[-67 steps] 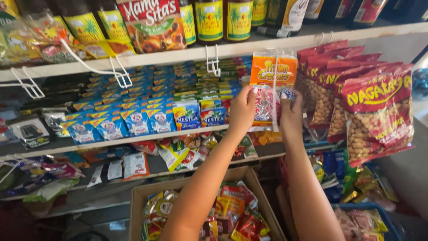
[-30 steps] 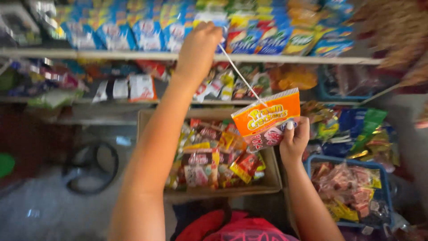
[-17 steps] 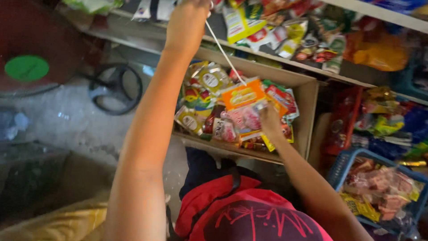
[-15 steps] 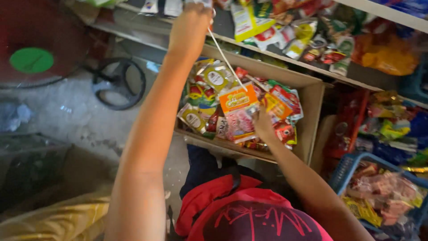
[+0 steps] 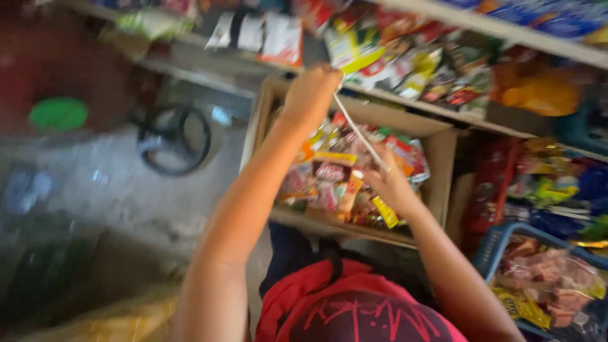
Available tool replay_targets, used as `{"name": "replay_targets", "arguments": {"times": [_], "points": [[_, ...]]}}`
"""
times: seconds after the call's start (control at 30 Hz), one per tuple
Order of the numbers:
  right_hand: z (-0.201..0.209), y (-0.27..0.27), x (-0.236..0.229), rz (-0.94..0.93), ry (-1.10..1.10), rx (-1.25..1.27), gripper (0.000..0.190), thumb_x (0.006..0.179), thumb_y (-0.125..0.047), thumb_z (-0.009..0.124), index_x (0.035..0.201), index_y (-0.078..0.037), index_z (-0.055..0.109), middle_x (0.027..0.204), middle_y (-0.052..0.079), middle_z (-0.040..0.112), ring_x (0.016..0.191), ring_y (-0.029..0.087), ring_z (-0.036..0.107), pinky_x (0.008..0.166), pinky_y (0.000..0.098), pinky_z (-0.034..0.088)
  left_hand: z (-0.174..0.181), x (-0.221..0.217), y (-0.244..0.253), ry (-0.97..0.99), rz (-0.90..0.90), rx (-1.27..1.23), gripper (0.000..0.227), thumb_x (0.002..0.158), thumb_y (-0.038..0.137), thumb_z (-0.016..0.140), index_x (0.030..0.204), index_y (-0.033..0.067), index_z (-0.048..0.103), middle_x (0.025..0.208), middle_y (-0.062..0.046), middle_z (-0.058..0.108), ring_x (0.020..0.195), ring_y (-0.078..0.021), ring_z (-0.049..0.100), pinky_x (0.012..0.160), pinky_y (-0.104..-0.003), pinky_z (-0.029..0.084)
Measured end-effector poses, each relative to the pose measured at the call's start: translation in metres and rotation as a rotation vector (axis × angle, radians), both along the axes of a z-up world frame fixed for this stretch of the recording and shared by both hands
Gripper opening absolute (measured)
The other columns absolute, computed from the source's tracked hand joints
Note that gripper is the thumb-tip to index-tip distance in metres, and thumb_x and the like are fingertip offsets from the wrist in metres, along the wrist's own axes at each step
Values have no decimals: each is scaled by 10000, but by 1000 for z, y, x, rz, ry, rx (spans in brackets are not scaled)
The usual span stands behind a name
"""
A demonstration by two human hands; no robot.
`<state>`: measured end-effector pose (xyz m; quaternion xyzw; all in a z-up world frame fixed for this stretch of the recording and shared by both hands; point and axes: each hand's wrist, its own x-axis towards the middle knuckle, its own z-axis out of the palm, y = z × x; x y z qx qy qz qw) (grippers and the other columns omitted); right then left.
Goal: The person repeatedly picks packaged food items from a cardboard box and places them onto a shelf. They handle bread crumbs, crackers, and instant drink sachets, arranging them in rows.
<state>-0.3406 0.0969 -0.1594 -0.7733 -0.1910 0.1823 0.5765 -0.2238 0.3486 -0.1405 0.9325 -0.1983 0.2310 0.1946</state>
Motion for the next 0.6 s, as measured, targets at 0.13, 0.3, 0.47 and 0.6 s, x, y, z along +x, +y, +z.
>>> {"name": "replay_targets", "arguments": {"times": [0.13, 0.3, 0.47, 0.6], "points": [[0, -61, -9, -161, -515, -160, 387, 988, 51, 661, 1313, -125, 543, 1232, 149, 631, 1164, 270, 647, 1017, 399, 523, 27, 21, -77, 28, -65, 35, 104, 868, 35, 605, 908, 48, 700, 901, -195, 695, 846, -374, 702, 713, -484, 557], [74, -109, -22, -576, -503, 204, 344, 997, 25, 608, 1273, -29, 409, 1070, 104, 621, 963, 177, 659, 884, 321, 560, 84, 28, -170, -53, -198, -27, 93, 846, 40, 590, 852, 45, 682, 909, -190, 700, 860, -373, 700, 741, -482, 551], [144, -159, -14, -705, -681, 285, 273, 1059, -30, 587, 1270, -29, 414, 1039, 102, 648, 867, 152, 647, 802, 287, 558, 150, 42, -238, -122, -424, -145, 92, 869, 57, 580, 859, 20, 663, 907, -187, 686, 936, -374, 683, 802, -475, 532], [202, -176, -6, -774, -964, -167, 241, 1142, -114, 515, 1000, 25, 652, 920, 134, 692, 768, 170, 678, 682, 294, 544, 206, 49, -268, -137, -529, -323, 101, 949, 119, 631, 914, 27, 655, 910, -190, 666, 914, -380, 668, 786, -489, 509]]}}
